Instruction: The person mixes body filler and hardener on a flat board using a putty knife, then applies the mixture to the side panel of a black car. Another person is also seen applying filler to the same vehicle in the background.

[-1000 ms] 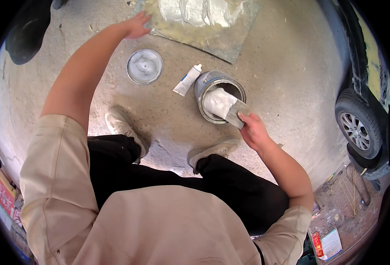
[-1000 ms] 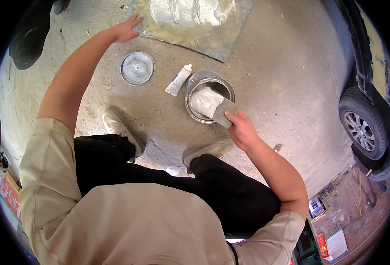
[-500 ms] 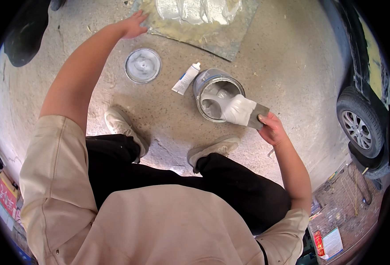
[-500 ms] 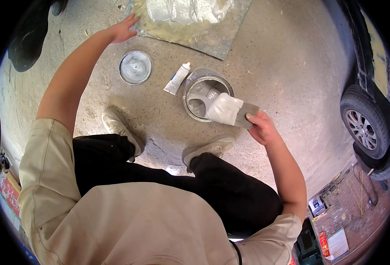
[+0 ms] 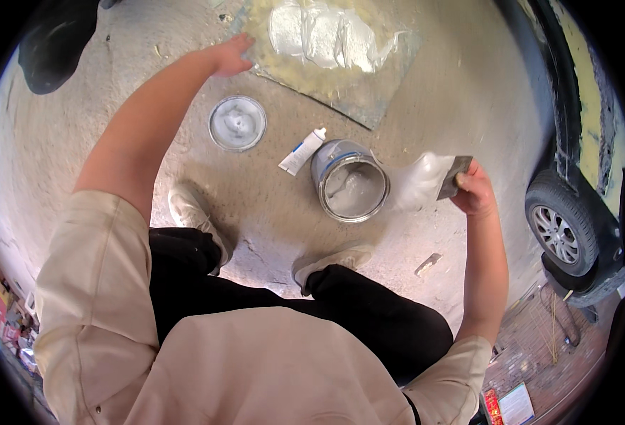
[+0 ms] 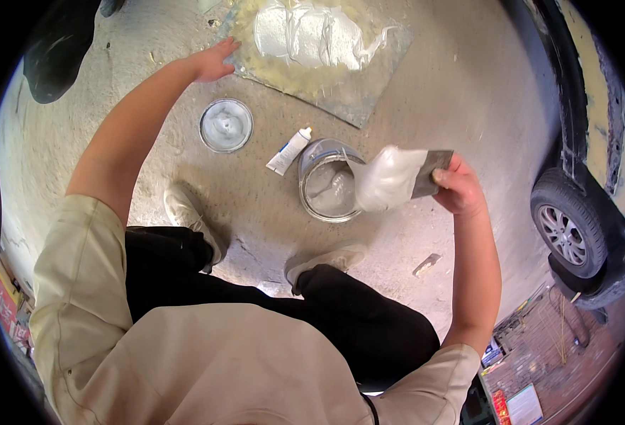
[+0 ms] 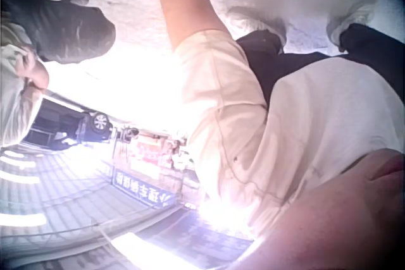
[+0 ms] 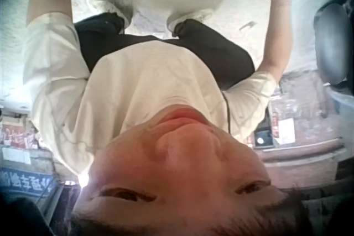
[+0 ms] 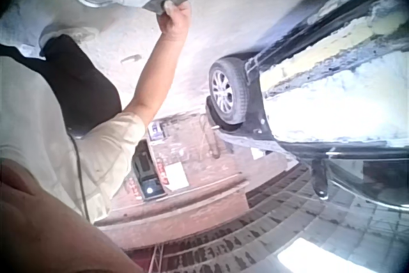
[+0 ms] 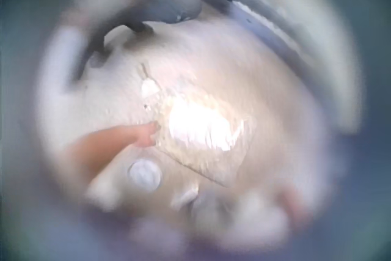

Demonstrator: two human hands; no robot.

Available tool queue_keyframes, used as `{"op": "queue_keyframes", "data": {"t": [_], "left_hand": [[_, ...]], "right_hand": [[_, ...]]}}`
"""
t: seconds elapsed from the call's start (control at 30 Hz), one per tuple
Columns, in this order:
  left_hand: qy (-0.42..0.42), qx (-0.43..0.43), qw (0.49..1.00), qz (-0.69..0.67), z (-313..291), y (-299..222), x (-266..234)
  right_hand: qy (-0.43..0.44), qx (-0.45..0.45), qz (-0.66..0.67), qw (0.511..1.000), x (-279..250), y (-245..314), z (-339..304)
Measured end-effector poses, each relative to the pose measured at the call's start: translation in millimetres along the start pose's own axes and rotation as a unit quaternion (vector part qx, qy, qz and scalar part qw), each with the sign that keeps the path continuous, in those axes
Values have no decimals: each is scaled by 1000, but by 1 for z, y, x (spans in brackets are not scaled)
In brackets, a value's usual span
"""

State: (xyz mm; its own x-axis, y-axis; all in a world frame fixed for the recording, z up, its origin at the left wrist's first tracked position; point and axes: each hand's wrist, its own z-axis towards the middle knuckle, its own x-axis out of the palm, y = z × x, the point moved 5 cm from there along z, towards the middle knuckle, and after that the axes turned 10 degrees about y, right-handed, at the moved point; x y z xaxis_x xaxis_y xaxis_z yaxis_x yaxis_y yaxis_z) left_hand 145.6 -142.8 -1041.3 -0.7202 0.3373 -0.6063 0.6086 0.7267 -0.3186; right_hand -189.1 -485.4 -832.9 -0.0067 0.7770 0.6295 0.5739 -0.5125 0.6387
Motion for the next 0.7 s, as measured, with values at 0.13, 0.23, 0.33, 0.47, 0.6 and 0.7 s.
{"op": "queue_keyframes", "data": {"t": [0.13, 0.23, 0.33, 0.47, 0.6, 0.7], "left_hand": [[6, 1, 1000, -2, -3, -2, -1], [14, -11, 1000, -9, -11, -2, -4], [30, -11, 999, -5, -6, -2, -4], [39, -37, 999, -6, -13, -10, -9], [38, -47, 998, 0, -17, -13, -12], [37, -44, 998, 2, -21, -14, -13]], "right_hand": [[-20, -57, -40, 997, -14, 43, 48], [-50, -51, -55, 996, -33, 61, 93], [-131, -40, -62, 989, -78, 48, 135], [-207, -78, -166, 961, -87, 32, 199], [-298, -100, -355, 880, -87, 34, 225], [-314, -66, -519, 792, -81, 43, 231]]}}
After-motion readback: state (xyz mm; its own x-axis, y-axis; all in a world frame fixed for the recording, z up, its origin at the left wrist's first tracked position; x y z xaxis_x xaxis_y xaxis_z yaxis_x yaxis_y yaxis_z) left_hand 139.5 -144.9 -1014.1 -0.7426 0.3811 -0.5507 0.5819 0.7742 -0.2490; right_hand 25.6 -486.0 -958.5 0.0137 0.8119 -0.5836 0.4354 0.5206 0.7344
